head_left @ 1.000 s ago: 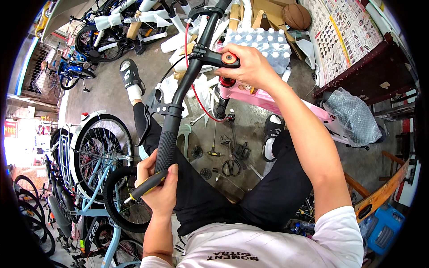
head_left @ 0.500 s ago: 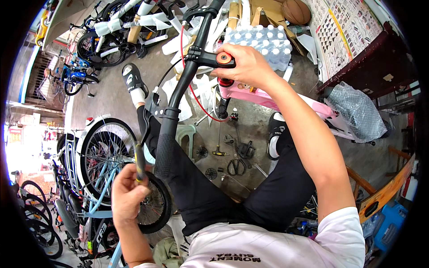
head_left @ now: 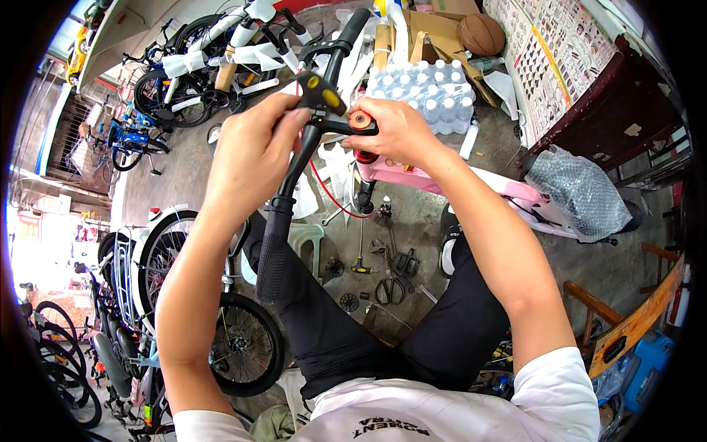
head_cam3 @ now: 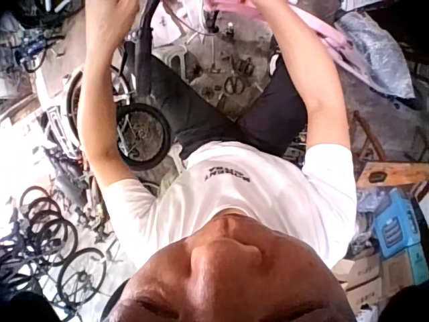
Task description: The person assembles a pink bicycle by using a hex key to tighten the stem and handlebar bolts, then attaches the front wheel to the fork by hand and with a wrench.
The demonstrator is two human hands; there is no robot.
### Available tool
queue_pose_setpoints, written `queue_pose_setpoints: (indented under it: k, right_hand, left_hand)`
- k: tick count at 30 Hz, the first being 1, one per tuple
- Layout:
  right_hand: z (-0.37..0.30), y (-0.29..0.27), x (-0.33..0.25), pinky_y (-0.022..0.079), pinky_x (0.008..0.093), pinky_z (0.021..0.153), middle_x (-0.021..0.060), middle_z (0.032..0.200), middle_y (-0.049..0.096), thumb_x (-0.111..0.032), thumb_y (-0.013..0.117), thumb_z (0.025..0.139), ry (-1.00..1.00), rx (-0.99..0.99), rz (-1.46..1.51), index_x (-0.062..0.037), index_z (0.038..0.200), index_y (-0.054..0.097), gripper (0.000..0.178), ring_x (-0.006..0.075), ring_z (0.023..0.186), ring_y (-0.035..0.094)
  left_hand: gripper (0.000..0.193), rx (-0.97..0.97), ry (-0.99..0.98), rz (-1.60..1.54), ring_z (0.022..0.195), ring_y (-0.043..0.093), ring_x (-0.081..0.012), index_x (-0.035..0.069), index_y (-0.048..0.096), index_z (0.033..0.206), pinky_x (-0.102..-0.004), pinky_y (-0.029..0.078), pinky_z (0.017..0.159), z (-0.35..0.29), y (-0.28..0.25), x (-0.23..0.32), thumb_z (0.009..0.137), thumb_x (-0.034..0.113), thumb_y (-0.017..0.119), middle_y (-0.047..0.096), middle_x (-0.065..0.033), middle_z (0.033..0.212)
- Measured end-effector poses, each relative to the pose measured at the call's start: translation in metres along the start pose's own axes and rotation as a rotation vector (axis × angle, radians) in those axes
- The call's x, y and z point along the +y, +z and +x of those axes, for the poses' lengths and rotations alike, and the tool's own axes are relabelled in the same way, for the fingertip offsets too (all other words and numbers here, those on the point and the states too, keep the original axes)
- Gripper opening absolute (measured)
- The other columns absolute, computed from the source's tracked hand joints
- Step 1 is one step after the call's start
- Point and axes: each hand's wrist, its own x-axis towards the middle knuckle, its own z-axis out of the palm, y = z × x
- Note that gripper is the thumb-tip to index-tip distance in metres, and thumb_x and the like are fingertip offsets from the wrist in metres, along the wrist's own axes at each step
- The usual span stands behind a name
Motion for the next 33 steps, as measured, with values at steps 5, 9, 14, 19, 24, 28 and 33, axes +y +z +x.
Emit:
queue_pose_setpoints:
  k: [5, 9, 14, 19, 24, 28, 33]
  right_hand:
    - [0.000, -0.006, -0.010, 0.051, 0.0449, 0.073, 0.0120, 0.087, 0.070, -0.040, 0.086, 0.074, -0.009, 0.000, 0.024, -0.0083, 0.099, 0.064, 0.046, 0.0367, 0.084, 0.067]
    - [0.000, -0.003, -0.007, 0.051, 0.0453, 0.073, 0.0119, 0.086, 0.069, -0.041, 0.086, 0.074, -0.006, 0.003, 0.003, -0.0085, 0.098, 0.064, 0.046, 0.0368, 0.084, 0.067]
    - [0.001, -0.003, -0.008, 0.051, 0.0452, 0.073, 0.0117, 0.085, 0.069, -0.042, 0.086, 0.075, -0.014, 0.013, 0.034, -0.0093, 0.097, 0.063, 0.046, 0.0365, 0.084, 0.067]
    - [0.001, -0.008, -0.011, 0.051, 0.0451, 0.073, 0.0107, 0.086, 0.069, -0.043, 0.085, 0.075, 0.037, -0.065, 0.049, -0.0092, 0.098, 0.062, 0.046, 0.0360, 0.083, 0.067]
    - [0.001, -0.006, -0.010, 0.051, 0.0456, 0.074, 0.0097, 0.086, 0.070, -0.049, 0.083, 0.076, 0.026, -0.035, 0.047, -0.0105, 0.097, 0.062, 0.048, 0.0353, 0.084, 0.067]
    - [0.000, -0.007, -0.005, 0.052, 0.0463, 0.075, 0.0093, 0.088, 0.071, -0.056, 0.082, 0.075, 0.036, -0.069, 0.030, -0.0114, 0.099, 0.064, 0.054, 0.0351, 0.086, 0.068]
    - [0.002, -0.008, -0.011, 0.052, 0.0453, 0.075, 0.0091, 0.086, 0.071, -0.055, 0.082, 0.075, 0.077, -0.101, 0.028, -0.0105, 0.095, 0.064, 0.053, 0.0346, 0.085, 0.068]
  left_hand:
    - [0.025, 0.031, 0.101, 0.144, 0.059, 0.061, -0.0153, -0.002, 0.070, 0.113, -0.0337, 0.048, 0.060, 0.018, 0.024, -0.009, 0.100, 0.019, 0.062, 0.065, -0.0087, 0.068]
    - [0.024, -0.072, 0.050, 0.265, 0.058, 0.062, -0.0192, -0.002, 0.071, 0.112, -0.0338, 0.048, 0.060, 0.015, 0.025, -0.002, 0.099, 0.017, 0.064, 0.064, -0.0124, 0.065]
    - [0.020, 0.079, 0.065, 0.162, 0.069, 0.067, -0.0393, 0.004, 0.074, 0.104, -0.0466, 0.050, 0.063, 0.007, 0.024, 0.011, 0.095, 0.020, 0.066, 0.068, -0.0197, 0.074]
    - [0.020, 0.126, 0.219, 0.363, 0.074, 0.068, -0.0396, 0.006, 0.071, 0.099, -0.0494, 0.051, 0.064, 0.012, 0.032, 0.000, 0.096, 0.025, 0.065, 0.068, -0.0186, 0.077]
    - [0.019, 0.098, 0.200, 0.404, 0.074, 0.068, -0.0394, 0.007, 0.071, 0.099, -0.0497, 0.053, 0.065, 0.015, 0.030, 0.004, 0.096, 0.025, 0.065, 0.069, -0.0173, 0.077]
    - [0.018, 0.097, 0.289, 0.475, 0.074, 0.069, -0.0377, 0.007, 0.072, 0.099, -0.0488, 0.054, 0.065, 0.015, 0.032, 0.012, 0.095, 0.024, 0.066, 0.070, -0.0155, 0.078]
    - [0.018, 0.093, 0.282, 0.532, 0.076, 0.070, -0.0360, 0.008, 0.073, 0.100, -0.0476, 0.055, 0.066, 0.017, 0.027, 0.013, 0.095, 0.023, 0.066, 0.072, -0.0138, 0.081]
